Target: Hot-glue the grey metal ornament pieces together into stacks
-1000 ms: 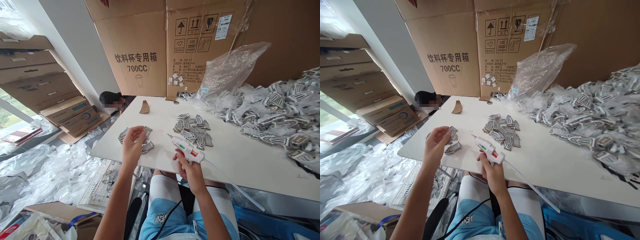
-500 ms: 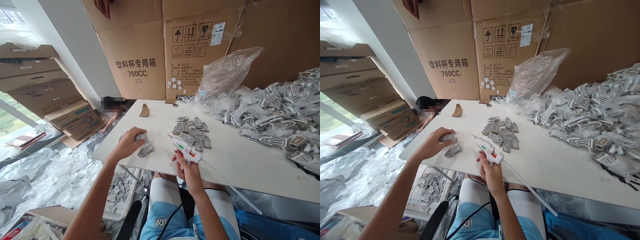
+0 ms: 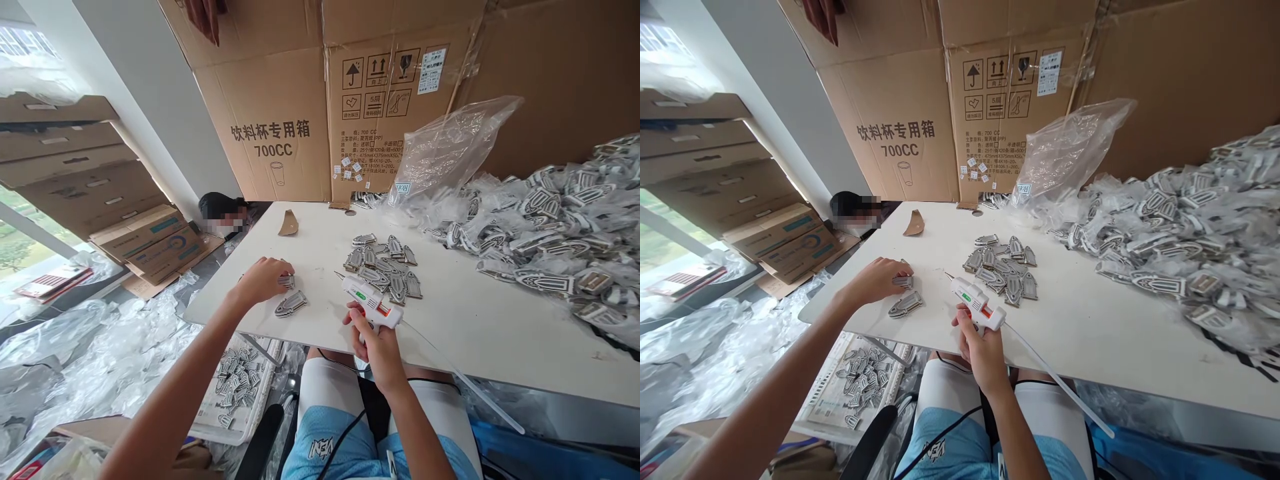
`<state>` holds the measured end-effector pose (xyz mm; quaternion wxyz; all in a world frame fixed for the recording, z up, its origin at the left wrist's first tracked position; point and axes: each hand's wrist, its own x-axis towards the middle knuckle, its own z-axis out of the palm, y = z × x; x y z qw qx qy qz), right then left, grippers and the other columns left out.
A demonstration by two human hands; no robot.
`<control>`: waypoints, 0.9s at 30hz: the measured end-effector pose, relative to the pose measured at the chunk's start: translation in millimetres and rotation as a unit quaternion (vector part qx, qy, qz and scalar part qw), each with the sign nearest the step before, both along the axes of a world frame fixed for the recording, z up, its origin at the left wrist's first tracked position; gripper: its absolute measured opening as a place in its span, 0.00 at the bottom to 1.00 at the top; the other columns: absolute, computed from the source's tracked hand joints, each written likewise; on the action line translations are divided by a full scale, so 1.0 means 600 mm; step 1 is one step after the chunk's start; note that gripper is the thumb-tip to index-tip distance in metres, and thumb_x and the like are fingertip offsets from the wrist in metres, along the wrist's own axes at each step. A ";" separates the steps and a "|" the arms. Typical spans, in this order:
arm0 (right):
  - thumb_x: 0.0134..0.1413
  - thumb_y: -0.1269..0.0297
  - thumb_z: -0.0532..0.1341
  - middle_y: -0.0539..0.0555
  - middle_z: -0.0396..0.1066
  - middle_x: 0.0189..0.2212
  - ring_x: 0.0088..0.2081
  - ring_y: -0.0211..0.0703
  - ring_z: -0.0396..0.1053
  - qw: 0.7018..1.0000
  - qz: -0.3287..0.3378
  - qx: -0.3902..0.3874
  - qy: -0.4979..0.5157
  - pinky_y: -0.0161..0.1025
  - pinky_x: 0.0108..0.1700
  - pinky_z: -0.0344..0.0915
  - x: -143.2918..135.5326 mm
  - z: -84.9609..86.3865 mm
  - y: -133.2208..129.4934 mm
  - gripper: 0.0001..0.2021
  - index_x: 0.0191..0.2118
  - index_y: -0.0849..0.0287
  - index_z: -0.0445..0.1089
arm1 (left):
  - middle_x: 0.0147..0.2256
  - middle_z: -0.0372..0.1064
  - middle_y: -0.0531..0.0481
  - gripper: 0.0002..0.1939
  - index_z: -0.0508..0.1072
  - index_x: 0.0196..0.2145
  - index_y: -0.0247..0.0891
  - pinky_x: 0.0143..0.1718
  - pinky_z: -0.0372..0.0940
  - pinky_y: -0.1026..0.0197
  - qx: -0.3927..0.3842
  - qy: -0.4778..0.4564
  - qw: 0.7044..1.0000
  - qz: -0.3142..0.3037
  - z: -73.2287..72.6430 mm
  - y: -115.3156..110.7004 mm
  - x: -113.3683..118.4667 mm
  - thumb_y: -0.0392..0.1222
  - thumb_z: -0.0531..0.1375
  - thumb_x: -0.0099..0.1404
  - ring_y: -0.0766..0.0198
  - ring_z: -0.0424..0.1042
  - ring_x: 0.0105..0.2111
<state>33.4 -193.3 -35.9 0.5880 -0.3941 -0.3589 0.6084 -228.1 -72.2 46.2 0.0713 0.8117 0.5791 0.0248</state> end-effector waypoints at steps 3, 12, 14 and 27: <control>0.61 0.46 0.70 0.49 0.73 0.31 0.16 0.26 0.47 1.000 -0.003 0.003 0.000 0.30 0.16 0.46 0.000 0.000 0.000 0.20 0.48 0.57 0.73 | 0.43 0.83 0.45 0.19 0.82 0.43 0.48 0.53 0.66 0.48 -0.003 -0.002 1.000 0.001 -0.002 0.001 0.001 0.39 0.67 0.52 0.44 0.79 0.44; 0.62 0.48 0.70 0.47 0.71 0.30 0.15 0.25 0.48 0.996 -0.064 0.003 0.056 0.30 0.17 0.45 -0.005 0.004 0.001 0.18 0.45 0.56 0.71 | 0.43 0.83 0.45 0.24 0.81 0.49 0.47 0.49 0.66 0.49 -0.015 -0.009 1.000 0.003 0.010 -0.008 0.004 0.38 0.67 0.53 0.43 0.79 0.45; 0.61 0.47 0.70 0.47 0.71 0.31 0.16 0.25 0.48 0.991 -0.101 -0.005 0.088 0.30 0.17 0.45 -0.007 0.008 0.002 0.18 0.44 0.56 0.71 | 0.47 0.82 0.44 0.26 0.79 0.53 0.47 0.50 0.66 0.48 -0.007 -0.005 1.000 -0.004 0.026 -0.017 0.010 0.38 0.67 0.55 0.42 0.78 0.48; 0.65 0.52 0.66 0.43 0.59 0.21 0.20 0.34 0.53 0.971 -0.185 -0.013 0.152 0.33 0.22 0.52 -0.007 0.021 0.001 0.13 0.40 0.54 0.67 | 0.56 0.76 0.44 0.23 0.73 0.59 0.44 0.57 0.65 0.48 0.099 -0.123 0.952 -0.264 -0.039 0.018 0.243 0.32 0.64 0.67 0.50 0.71 0.57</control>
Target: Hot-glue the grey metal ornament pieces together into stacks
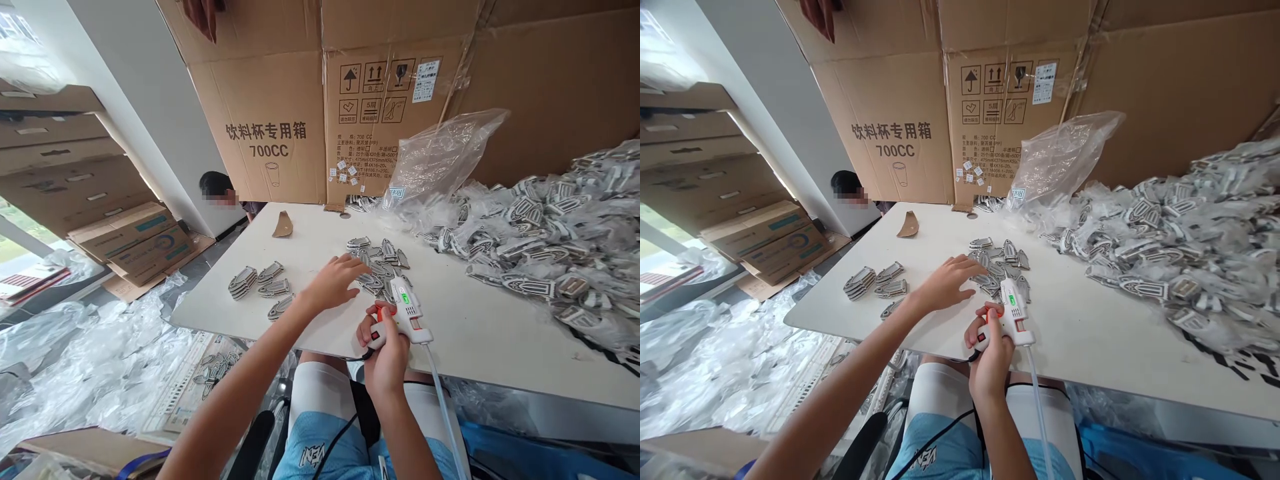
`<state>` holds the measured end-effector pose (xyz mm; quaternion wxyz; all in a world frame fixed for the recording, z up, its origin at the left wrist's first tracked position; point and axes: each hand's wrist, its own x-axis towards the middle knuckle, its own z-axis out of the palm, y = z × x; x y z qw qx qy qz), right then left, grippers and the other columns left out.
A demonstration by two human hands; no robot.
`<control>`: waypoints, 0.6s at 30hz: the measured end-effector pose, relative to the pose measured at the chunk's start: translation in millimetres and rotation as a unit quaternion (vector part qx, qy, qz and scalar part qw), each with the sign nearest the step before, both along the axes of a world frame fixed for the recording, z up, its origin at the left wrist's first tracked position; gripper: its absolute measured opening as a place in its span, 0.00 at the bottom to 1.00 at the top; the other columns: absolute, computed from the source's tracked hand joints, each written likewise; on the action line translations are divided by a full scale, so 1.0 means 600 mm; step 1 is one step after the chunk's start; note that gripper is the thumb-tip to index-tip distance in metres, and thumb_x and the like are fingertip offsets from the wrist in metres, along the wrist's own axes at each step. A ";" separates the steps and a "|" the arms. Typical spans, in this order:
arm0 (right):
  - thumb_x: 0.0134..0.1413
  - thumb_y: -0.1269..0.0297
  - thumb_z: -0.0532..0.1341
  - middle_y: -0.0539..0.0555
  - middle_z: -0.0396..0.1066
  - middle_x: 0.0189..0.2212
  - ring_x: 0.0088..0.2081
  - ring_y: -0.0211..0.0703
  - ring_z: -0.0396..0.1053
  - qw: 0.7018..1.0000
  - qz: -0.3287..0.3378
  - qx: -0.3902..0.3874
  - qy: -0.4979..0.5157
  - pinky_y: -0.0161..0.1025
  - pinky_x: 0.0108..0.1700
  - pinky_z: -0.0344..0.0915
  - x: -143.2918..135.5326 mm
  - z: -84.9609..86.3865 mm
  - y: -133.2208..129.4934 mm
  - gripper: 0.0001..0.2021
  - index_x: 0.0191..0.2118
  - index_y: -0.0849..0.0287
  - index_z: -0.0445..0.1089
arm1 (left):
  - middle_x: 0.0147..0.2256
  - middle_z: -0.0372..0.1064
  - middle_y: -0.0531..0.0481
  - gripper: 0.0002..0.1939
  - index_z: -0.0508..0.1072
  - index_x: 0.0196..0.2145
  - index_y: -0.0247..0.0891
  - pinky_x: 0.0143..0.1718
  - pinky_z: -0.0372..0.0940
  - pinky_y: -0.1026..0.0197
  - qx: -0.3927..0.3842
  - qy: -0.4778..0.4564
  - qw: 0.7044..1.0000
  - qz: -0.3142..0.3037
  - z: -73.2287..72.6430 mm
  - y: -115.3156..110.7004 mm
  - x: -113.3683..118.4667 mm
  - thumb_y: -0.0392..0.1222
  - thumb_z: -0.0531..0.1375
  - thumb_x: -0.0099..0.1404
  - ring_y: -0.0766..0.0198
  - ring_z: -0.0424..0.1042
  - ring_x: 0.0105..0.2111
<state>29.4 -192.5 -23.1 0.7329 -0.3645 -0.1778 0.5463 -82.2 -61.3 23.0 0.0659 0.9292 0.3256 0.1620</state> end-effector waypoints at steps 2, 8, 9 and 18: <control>0.65 0.51 0.66 0.43 0.58 0.20 0.20 0.35 0.53 1.000 0.012 -0.006 -0.002 0.32 0.22 0.51 0.001 0.000 0.001 0.13 0.40 0.54 0.67 | 0.52 0.78 0.44 0.22 0.75 0.56 0.43 0.56 0.63 0.47 0.022 0.032 0.999 0.011 -0.010 0.009 0.014 0.29 0.63 0.66 0.49 0.71 0.56; 0.66 0.53 0.66 0.43 0.56 0.18 0.20 0.35 0.51 0.999 0.032 -0.010 0.012 0.32 0.21 0.49 0.002 0.003 0.003 0.12 0.39 0.55 0.69 | 0.47 0.78 0.43 0.17 0.77 0.54 0.42 0.53 0.67 0.48 -0.024 -0.065 0.994 0.080 -0.004 -0.025 -0.008 0.35 0.64 0.68 0.50 0.75 0.49; 0.65 0.53 0.67 0.43 0.56 0.18 0.20 0.35 0.51 0.999 0.034 -0.006 0.008 0.32 0.21 0.49 0.003 0.003 0.003 0.12 0.39 0.55 0.69 | 0.47 0.77 0.43 0.18 0.77 0.55 0.42 0.52 0.69 0.48 -0.060 -0.113 0.987 0.102 -0.005 -0.038 -0.017 0.37 0.65 0.68 0.51 0.76 0.47; 0.65 0.47 0.67 0.40 0.54 0.15 0.17 0.32 0.47 0.984 0.165 0.011 -0.073 0.30 0.20 0.46 0.019 -0.012 0.002 0.16 0.41 0.56 0.71 | 0.31 0.81 0.47 0.20 0.80 0.45 0.42 0.39 0.79 0.49 -0.379 -0.413 0.787 0.256 -0.017 -0.141 -0.079 0.56 0.72 0.62 0.52 0.82 0.33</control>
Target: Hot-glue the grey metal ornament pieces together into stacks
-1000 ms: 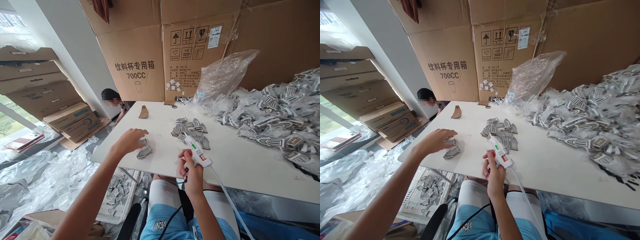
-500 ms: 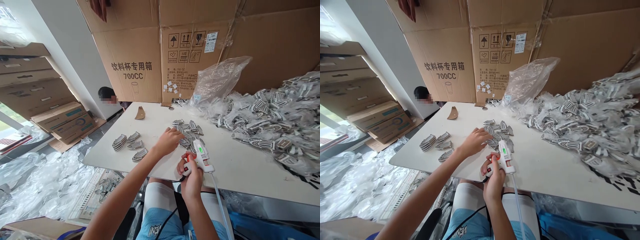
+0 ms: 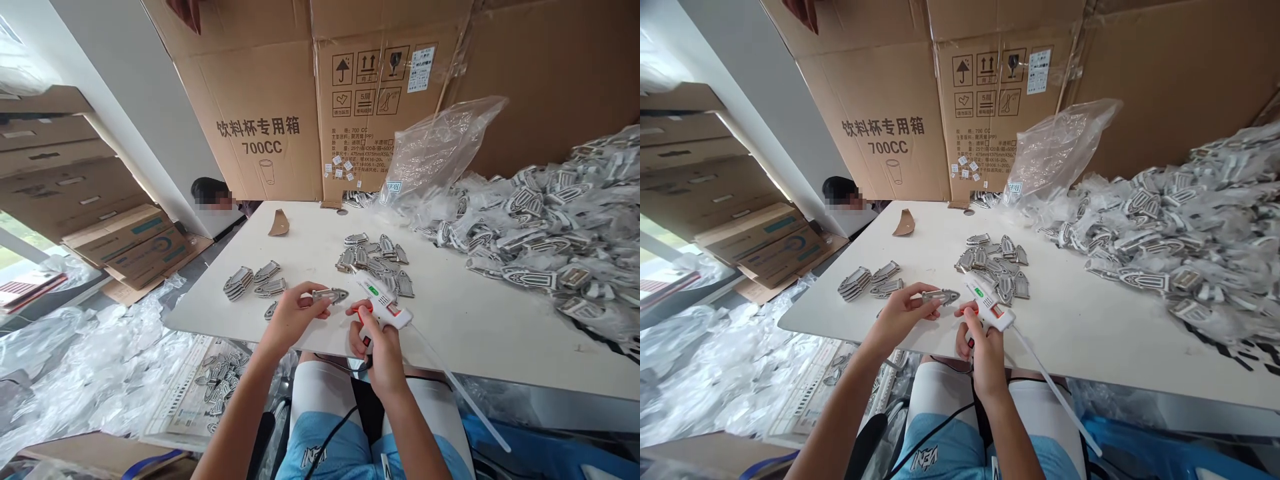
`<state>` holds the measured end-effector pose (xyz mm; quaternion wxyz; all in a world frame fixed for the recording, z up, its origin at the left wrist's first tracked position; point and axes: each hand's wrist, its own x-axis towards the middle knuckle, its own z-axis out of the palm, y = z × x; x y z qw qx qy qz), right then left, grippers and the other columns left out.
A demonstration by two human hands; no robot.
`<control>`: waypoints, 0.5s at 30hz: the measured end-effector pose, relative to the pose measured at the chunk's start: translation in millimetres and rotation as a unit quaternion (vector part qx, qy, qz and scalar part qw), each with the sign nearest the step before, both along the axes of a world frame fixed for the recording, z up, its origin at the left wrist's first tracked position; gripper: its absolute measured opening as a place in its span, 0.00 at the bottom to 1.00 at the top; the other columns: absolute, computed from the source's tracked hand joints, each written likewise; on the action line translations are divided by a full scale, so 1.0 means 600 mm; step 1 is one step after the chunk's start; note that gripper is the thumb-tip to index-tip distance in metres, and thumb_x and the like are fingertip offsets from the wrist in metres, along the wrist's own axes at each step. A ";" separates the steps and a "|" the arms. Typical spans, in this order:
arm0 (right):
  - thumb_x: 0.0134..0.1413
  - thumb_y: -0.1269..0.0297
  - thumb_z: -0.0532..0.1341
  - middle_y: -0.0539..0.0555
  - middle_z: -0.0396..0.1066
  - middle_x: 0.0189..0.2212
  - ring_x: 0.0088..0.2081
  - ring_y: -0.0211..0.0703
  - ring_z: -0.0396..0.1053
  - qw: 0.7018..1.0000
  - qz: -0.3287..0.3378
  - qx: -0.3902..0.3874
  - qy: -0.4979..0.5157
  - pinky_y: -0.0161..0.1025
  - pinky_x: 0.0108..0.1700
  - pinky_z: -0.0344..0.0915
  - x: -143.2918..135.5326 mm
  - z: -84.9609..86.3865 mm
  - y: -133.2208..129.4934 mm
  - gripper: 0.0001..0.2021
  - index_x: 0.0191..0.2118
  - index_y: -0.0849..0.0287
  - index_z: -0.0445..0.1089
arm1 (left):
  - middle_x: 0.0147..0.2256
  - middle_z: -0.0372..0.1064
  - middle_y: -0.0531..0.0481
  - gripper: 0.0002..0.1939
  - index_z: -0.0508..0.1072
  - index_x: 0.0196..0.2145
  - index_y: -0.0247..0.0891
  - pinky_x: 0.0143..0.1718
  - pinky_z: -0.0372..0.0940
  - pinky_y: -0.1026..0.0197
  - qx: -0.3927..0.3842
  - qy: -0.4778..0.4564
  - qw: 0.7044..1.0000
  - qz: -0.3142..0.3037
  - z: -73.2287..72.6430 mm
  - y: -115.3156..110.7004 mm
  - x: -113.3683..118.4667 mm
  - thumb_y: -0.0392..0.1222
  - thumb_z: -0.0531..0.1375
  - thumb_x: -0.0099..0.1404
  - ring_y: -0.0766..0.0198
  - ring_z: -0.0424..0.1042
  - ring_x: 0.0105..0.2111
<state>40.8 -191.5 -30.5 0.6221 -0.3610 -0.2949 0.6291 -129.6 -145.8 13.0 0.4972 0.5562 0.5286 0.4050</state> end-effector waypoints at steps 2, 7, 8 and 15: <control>0.63 0.46 0.69 0.42 0.58 0.17 0.16 0.31 0.47 0.999 0.025 0.012 -0.032 0.31 0.19 0.46 0.009 0.001 -0.001 0.18 0.40 0.56 0.72 | 0.28 0.80 0.46 0.20 0.81 0.44 0.42 0.39 0.78 0.49 -0.007 -0.022 1.000 0.007 0.013 -0.010 -0.005 0.57 0.73 0.61 0.50 0.83 0.33; 0.65 0.46 0.68 0.48 0.68 0.24 0.17 0.29 0.50 0.994 0.039 0.038 -0.092 0.32 0.20 0.50 0.022 0.005 -0.007 0.18 0.40 0.58 0.74 | 0.34 0.81 0.48 0.16 0.82 0.40 0.43 0.32 0.72 0.61 0.028 -0.059 0.993 0.094 0.033 -0.022 -0.007 0.54 0.74 0.59 0.58 0.80 0.33; 0.65 0.46 0.68 0.48 0.69 0.25 0.18 0.28 0.50 0.994 0.042 0.042 -0.093 0.32 0.20 0.50 0.022 0.004 -0.009 0.18 0.40 0.58 0.74 | 0.34 0.80 0.49 0.16 0.82 0.39 0.42 0.29 0.70 0.62 0.024 -0.070 0.991 0.112 0.033 -0.023 -0.006 0.54 0.74 0.59 0.60 0.78 0.32; 0.65 0.44 0.68 0.45 0.61 0.19 0.19 0.30 0.47 0.987 0.079 0.036 -0.134 0.32 0.21 0.47 0.019 -0.012 -0.014 0.20 0.39 0.59 0.76 | 0.36 0.80 0.48 0.18 0.80 0.38 0.40 0.33 0.71 0.61 0.029 -0.113 0.981 0.157 0.029 -0.021 0.000 0.51 0.76 0.55 0.62 0.76 0.32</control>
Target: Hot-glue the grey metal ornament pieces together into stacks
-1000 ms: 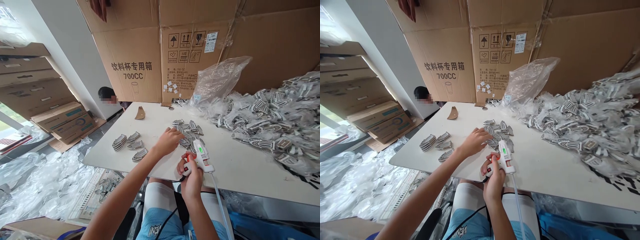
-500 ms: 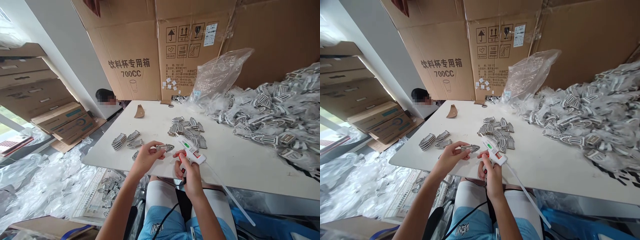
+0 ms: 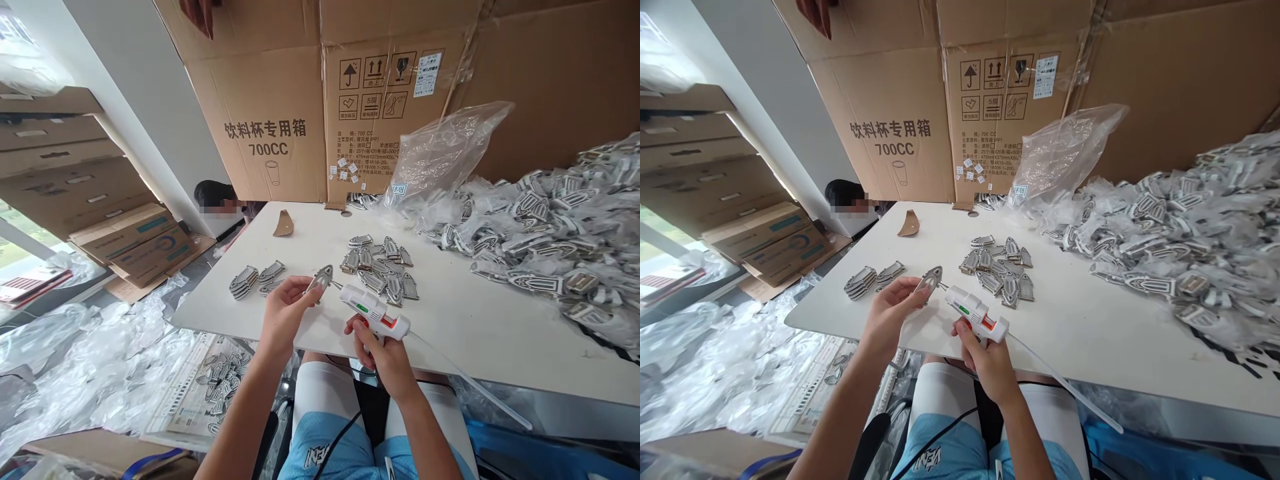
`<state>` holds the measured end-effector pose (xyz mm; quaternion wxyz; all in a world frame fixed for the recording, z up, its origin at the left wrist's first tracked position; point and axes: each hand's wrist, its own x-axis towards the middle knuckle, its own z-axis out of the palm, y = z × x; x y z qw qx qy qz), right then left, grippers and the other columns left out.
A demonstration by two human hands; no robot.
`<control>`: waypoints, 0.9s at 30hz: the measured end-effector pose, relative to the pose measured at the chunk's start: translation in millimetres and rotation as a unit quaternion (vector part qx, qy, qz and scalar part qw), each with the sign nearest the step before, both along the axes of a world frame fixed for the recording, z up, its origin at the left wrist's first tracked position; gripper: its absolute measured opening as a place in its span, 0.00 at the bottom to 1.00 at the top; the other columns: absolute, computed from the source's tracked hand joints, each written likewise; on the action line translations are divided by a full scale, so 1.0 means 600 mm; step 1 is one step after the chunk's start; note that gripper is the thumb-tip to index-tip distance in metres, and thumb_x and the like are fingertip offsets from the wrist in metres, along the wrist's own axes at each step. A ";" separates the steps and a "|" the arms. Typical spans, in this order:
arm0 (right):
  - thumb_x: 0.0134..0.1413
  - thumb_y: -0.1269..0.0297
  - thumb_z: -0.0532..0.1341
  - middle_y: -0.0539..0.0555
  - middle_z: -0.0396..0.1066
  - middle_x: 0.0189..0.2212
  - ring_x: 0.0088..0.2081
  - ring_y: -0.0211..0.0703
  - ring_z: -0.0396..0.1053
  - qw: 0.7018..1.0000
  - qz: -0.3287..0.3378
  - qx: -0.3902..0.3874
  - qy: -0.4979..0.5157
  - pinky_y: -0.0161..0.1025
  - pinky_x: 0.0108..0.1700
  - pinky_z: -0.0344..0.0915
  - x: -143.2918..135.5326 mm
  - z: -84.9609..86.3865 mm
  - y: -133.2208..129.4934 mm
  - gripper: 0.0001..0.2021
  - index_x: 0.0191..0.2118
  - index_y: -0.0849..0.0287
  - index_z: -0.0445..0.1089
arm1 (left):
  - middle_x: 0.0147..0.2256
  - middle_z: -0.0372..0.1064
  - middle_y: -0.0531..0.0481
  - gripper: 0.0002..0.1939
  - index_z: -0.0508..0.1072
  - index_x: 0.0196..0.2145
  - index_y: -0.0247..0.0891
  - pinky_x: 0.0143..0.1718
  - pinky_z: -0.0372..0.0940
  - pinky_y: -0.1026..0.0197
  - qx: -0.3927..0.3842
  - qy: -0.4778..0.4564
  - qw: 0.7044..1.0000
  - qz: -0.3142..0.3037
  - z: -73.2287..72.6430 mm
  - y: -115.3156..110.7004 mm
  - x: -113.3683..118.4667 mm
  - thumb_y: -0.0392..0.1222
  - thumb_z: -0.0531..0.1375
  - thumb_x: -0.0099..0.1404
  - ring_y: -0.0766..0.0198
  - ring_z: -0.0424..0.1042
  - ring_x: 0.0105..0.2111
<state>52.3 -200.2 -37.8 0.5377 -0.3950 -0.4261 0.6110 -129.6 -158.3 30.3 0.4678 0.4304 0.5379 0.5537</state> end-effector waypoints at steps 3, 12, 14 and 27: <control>0.65 0.42 0.67 0.42 0.55 0.16 0.19 0.31 0.47 1.000 0.007 -0.004 -0.014 0.33 0.22 0.47 -0.002 0.000 -0.001 0.21 0.38 0.60 0.75 | 0.37 0.80 0.48 0.21 0.79 0.41 0.41 0.37 0.73 0.60 0.016 -0.019 1.000 0.006 0.003 -0.003 0.002 0.48 0.78 0.53 0.60 0.78 0.36; 0.63 0.41 0.67 0.41 0.53 0.16 0.19 0.32 0.46 0.998 -0.035 -0.013 -0.040 0.33 0.22 0.48 -0.011 -0.003 0.002 0.23 0.38 0.60 0.75 | 0.32 0.76 0.52 0.26 0.78 0.49 0.39 0.35 0.69 0.64 0.022 -0.025 0.999 -0.017 0.012 -0.016 0.013 0.47 0.77 0.56 0.64 0.75 0.33; 0.62 0.41 0.68 0.41 0.53 0.16 0.19 0.32 0.46 0.997 -0.056 -0.018 -0.048 0.33 0.21 0.49 -0.015 -0.004 0.001 0.23 0.38 0.60 0.75 | 0.31 0.75 0.52 0.25 0.77 0.49 0.39 0.35 0.68 0.65 0.032 -0.024 0.999 -0.013 0.013 -0.019 0.015 0.46 0.77 0.56 0.65 0.74 0.32; 0.60 0.41 0.68 0.42 0.53 0.16 0.20 0.34 0.48 0.988 -0.116 -0.032 -0.095 0.35 0.22 0.52 -0.027 -0.006 -0.001 0.23 0.34 0.60 0.74 | 0.31 0.74 0.55 0.20 0.76 0.48 0.41 0.39 0.70 0.63 0.066 0.007 0.998 0.008 0.017 -0.028 0.019 0.43 0.75 0.60 0.65 0.76 0.33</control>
